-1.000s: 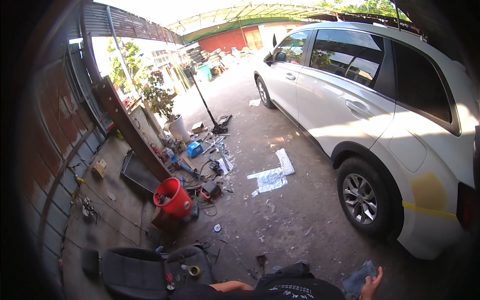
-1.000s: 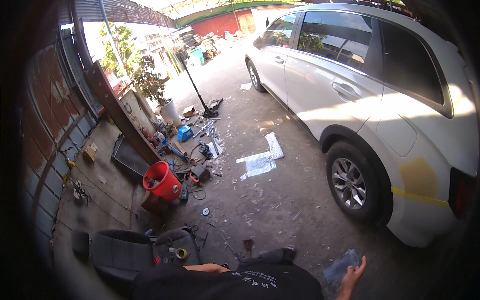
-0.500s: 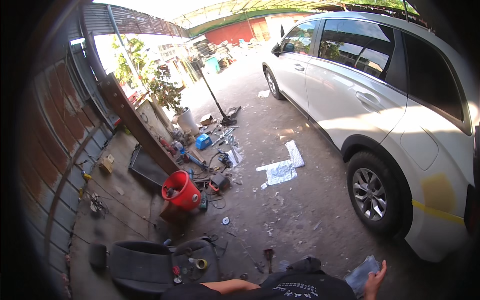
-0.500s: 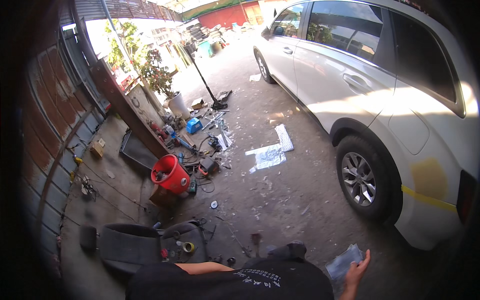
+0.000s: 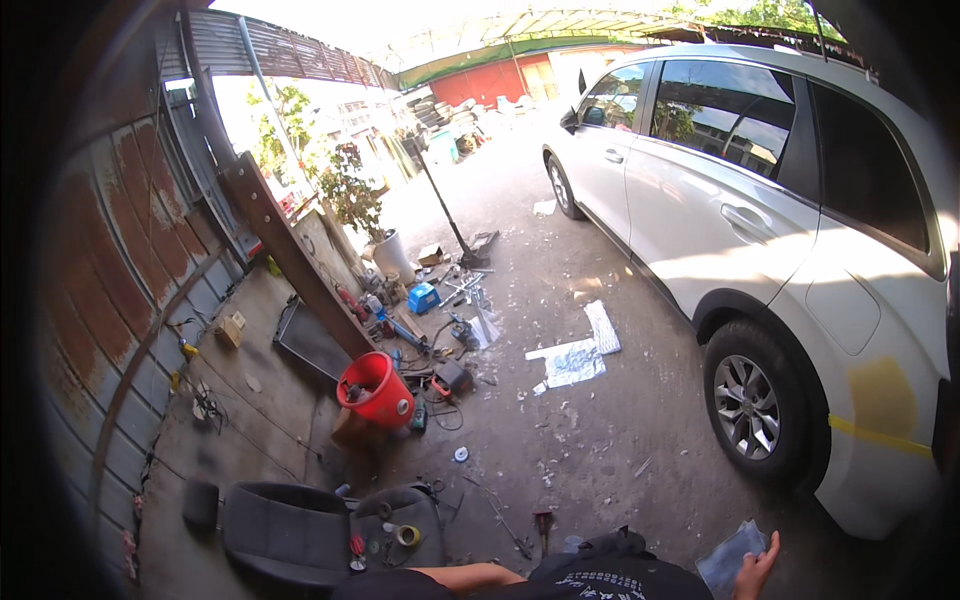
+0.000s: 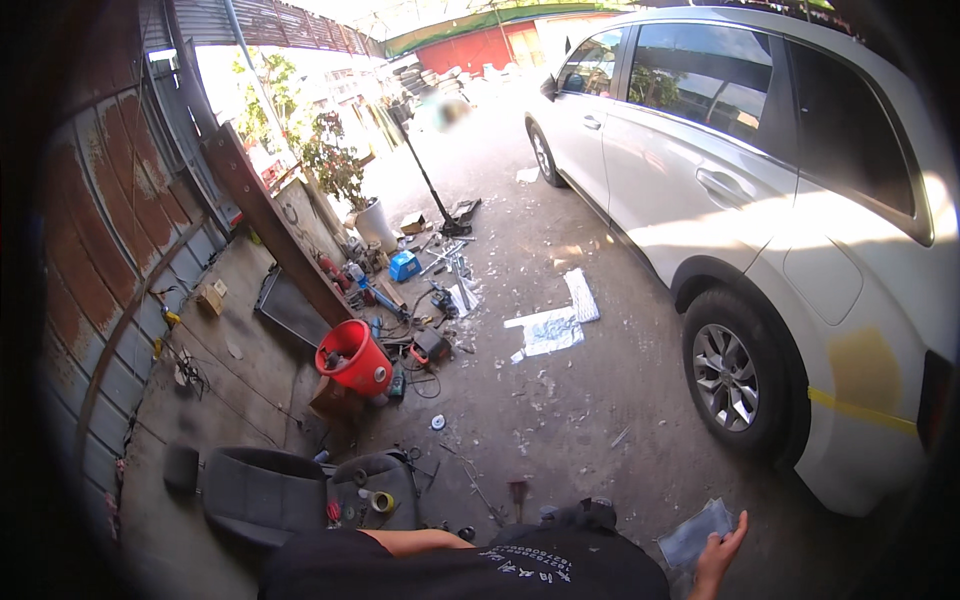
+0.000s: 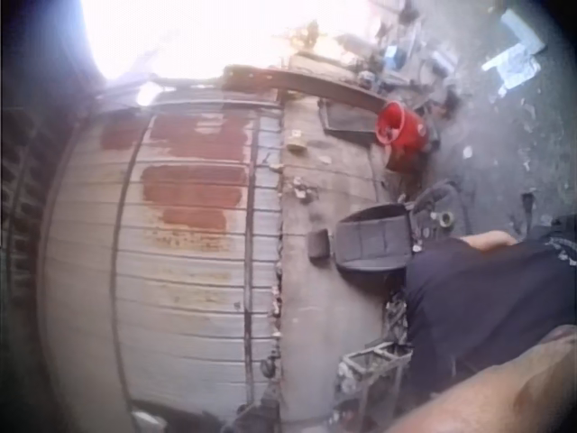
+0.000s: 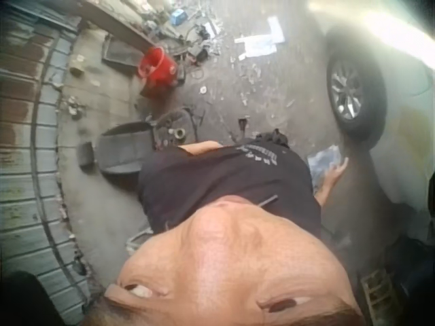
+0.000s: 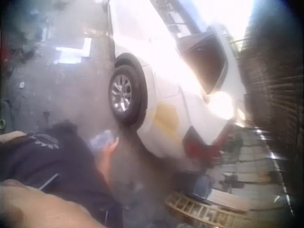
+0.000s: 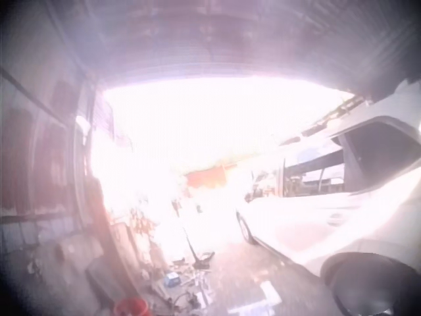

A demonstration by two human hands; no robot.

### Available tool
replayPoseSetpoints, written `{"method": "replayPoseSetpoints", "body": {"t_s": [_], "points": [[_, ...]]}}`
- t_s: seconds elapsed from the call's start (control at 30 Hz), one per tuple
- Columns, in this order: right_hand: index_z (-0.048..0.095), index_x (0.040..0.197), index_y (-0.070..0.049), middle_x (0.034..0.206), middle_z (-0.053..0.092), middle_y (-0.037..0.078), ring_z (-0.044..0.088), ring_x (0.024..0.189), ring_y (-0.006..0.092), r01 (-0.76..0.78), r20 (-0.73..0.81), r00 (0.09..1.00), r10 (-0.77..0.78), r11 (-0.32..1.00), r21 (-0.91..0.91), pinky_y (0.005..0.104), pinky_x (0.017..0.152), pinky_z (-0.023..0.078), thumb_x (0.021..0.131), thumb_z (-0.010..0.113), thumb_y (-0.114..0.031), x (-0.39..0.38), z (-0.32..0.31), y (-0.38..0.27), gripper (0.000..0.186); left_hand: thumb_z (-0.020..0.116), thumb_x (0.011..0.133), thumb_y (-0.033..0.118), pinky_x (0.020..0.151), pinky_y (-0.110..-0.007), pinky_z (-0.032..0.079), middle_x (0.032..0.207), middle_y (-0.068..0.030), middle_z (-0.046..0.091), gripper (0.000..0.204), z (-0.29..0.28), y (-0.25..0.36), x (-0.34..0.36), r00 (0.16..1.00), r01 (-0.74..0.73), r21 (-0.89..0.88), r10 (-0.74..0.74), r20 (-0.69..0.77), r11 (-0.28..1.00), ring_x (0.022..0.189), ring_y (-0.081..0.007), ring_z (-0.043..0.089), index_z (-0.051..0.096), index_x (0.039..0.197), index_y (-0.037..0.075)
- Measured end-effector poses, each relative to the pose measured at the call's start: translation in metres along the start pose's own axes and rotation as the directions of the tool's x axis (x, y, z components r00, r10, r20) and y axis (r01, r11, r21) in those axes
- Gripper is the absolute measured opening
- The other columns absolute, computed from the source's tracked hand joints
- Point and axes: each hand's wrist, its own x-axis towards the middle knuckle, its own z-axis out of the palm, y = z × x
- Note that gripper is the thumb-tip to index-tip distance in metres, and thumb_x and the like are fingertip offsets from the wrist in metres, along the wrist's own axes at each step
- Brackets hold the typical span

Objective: The person sands a section of a white car's rear quarter panel using sandpaper. They first touch the taped-off area, then sit on the floor to handle and fold sandpaper sheets before resuming sanding the panel.

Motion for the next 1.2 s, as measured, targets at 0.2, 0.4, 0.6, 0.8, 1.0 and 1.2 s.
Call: {"method": "replayPoseSetpoints", "body": {"t_s": [0.2, 0.4, 0.6, 0.8, 1.0, 1.2], "points": [[0.031, 0.14, -0.002, 0.137, 0.041, 0.01, 0.044, 0.086, 0.017, 0.095, -0.035, 0.995, -0.099, 0.991, -0.093, 0.0257, 0.086, 0.038, 0.071, 0.047, 0.001, 0.002, -0.005, 0.066, 0.07, 0.058, 0.086, 0.034, 0.083, -0.036, 0.047, 0.11, -0.0093, 0.063, 0.047, 0.001, 0.003, -0.001, 0.998, 0.057, -0.013, -0.058, -0.034, 0.998, 0.094, -0.0183, 0.056, 0.058, 0.114, -0.004], [0.032, 0.14, -0.002, 0.136, 0.042, 0.01, 0.043, 0.083, 0.0161, -0.05, 0.0, 0.999, 0.05, 0.999, 0.014, 0.025, 0.081, 0.039, 0.071, 0.046, 0.0, -0.01, -0.007, 0.041, 0.07, 0.057, 0.087, 0.037, 0.084, -0.036, 0.047, 0.113, -0.0097, 0.062, 0.051, 0.006, -0.004, -0.001, 0.985, 0.156, -0.068, -0.16, -0.06, 0.985, 0.096, -0.019, 0.057, 0.057, 0.116, -0.004], [0.03, 0.141, -0.003, 0.138, 0.041, 0.011, 0.048, 0.092, 0.0191, -0.007, -0.025, 1.0, 0.006, 1.0, -0.01, 0.0274, 0.086, 0.04, 0.073, 0.045, -0.001, -0.004, -0.008, 0.055, 0.07, 0.055, 0.088, 0.041, 0.085, -0.036, 0.047, 0.116, -0.0101, 0.061, 0.054, 0.002, -0.025, -0.001, 0.925, 0.339, -0.187, -0.363, -0.112, 0.922, 0.097, -0.0198, 0.057, 0.056, 0.118, -0.004], [0.034, 0.139, -0.002, 0.133, 0.045, 0.022, 0.05, 0.114, 0.0344, -0.019, 0.038, 0.999, 0.03, 0.968, -0.251, 0.0396, 0.093, 0.043, 0.085, 0.054, -0.002, 0.0, -0.005, 0.044, 0.058, 0.054, 0.089, 0.044, 0.087, -0.036, 0.047, 0.118, -0.0105, 0.06, 0.057, -0.02, -0.062, 0.002, 0.799, 0.51, -0.388, -0.59, -0.117, 0.767, 0.098, -0.0206, 0.057, 0.055, 0.12, -0.003], [0.032, 0.139, 0.001, 0.135, 0.041, 0.024, 0.048, 0.117, 0.0345, 0.061, 0.012, 0.998, -0.06, 0.959, -0.275, 0.0405, 0.095, 0.042, 0.08, 0.053, 0.005, 0.032, 0.009, 0.07, 0.063, 0.05, 0.09, 0.052, 0.088, -0.036, 0.046, 0.12, -0.011, 0.059, 0.063, -0.087, -0.046, 0.022, 0.713, 0.51, -0.567, -0.687, -0.142, 0.647, 0.1, -0.0215, 0.058, 0.054, 0.122, -0.003], [0.033, 0.139, 0.001, 0.134, 0.043, 0.022, 0.049, 0.116, 0.0319, -0.001, 0.005, 1.0, 0.002, 0.968, -0.249, 0.0393, 0.096, 0.041, 0.077, 0.051, 0.006, 0.087, 0.034, 0.091, 0.065, 0.045, 0.089, 0.059, 0.089, -0.035, 0.046, 0.118, -0.0114, 0.059, 0.069, -0.151, -0.022, 0.044, 0.713, 0.432, -0.588, -0.659, -0.242, 0.684, 0.101, -0.0221, 0.058, 0.055, 0.122, 0.0]]}}
